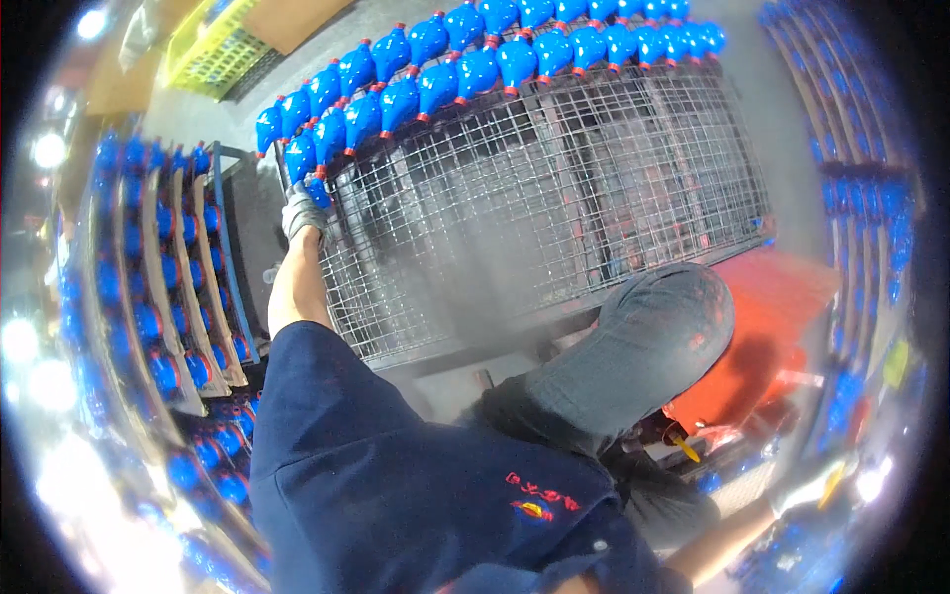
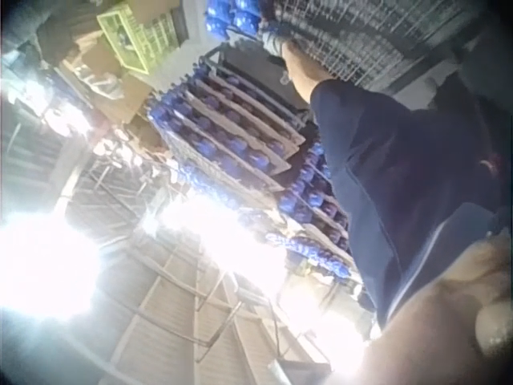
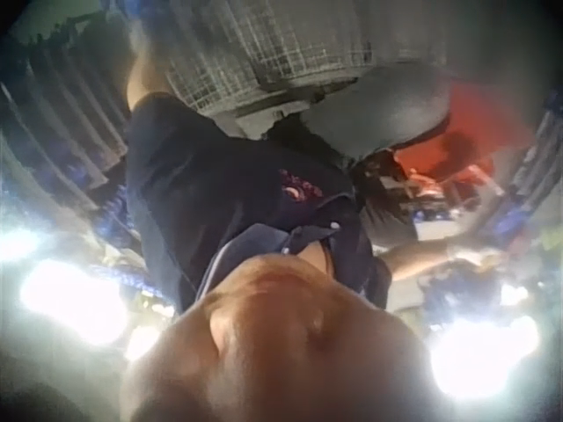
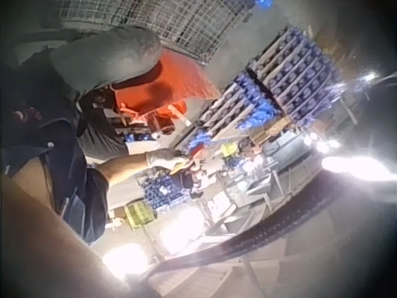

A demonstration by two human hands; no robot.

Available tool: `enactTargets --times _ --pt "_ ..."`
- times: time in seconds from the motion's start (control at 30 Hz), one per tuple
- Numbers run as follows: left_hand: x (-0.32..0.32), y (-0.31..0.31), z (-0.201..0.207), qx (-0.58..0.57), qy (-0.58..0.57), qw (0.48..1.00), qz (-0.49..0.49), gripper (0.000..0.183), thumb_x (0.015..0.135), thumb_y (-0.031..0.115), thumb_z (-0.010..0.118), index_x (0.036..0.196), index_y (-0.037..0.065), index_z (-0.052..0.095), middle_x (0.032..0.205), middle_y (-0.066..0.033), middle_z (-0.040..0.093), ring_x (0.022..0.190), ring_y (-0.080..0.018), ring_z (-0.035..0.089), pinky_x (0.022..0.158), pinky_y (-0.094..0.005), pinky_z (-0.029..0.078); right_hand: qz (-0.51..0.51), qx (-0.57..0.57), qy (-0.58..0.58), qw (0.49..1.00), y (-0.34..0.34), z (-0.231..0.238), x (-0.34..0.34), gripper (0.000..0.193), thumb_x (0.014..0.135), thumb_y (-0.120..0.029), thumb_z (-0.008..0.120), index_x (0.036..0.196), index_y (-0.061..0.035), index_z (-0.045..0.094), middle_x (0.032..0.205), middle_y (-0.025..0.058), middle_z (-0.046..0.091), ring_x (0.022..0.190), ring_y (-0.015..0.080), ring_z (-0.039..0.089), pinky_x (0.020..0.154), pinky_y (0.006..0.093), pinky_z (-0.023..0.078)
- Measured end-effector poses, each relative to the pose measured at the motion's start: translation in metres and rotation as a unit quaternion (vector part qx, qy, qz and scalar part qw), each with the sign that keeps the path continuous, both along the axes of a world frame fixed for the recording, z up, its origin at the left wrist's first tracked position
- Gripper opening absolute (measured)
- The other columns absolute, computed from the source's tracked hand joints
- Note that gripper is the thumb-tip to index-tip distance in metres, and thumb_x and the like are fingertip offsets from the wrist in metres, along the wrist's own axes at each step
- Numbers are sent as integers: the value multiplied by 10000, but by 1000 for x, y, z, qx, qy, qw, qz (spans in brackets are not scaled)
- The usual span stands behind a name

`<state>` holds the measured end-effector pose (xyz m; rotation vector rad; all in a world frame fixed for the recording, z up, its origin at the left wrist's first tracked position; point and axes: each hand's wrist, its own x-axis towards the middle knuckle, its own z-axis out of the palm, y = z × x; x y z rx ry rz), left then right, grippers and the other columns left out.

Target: The person applies red paint to the base of blue metal parts using a brush and a spray can before placing them on a wire rack.

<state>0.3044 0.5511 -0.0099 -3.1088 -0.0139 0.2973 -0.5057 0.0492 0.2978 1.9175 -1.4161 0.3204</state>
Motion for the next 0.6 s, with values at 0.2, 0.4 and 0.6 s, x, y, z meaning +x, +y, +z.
enactTargets --times 0.2,0.4,0.6 --pt "22 -38 10 11 24 998 -53 527 903 444 554 1338 148 583 1304 -226 647 1142 -419 662 983 -491 530 71 18 -294 953 45 4 20 303 1021 -109 565 1297 7 614 1257 150 645 1070 260 643 933 349 508" --pt "-54 -90 25 -6 23 976 -216 416 910 436 581 1103 80 678 1187 -240 669 1112 -368 666 892 -491 553 65 -56 -346 934 94 1 8 278 930 -54 607 1200 -32 672 1109 142 672 975 260 660 863 348 519" --pt "-152 -221 66 -194 -150 840 -484 483 917 415 626 1199 27 569 1254 -245 585 1157 -368 605 934 -498 526 47 -173 -368 912 213 -24 -89 284 840 1 650 1103 -71 731 961 133 699 880 260 676 792 348 530"
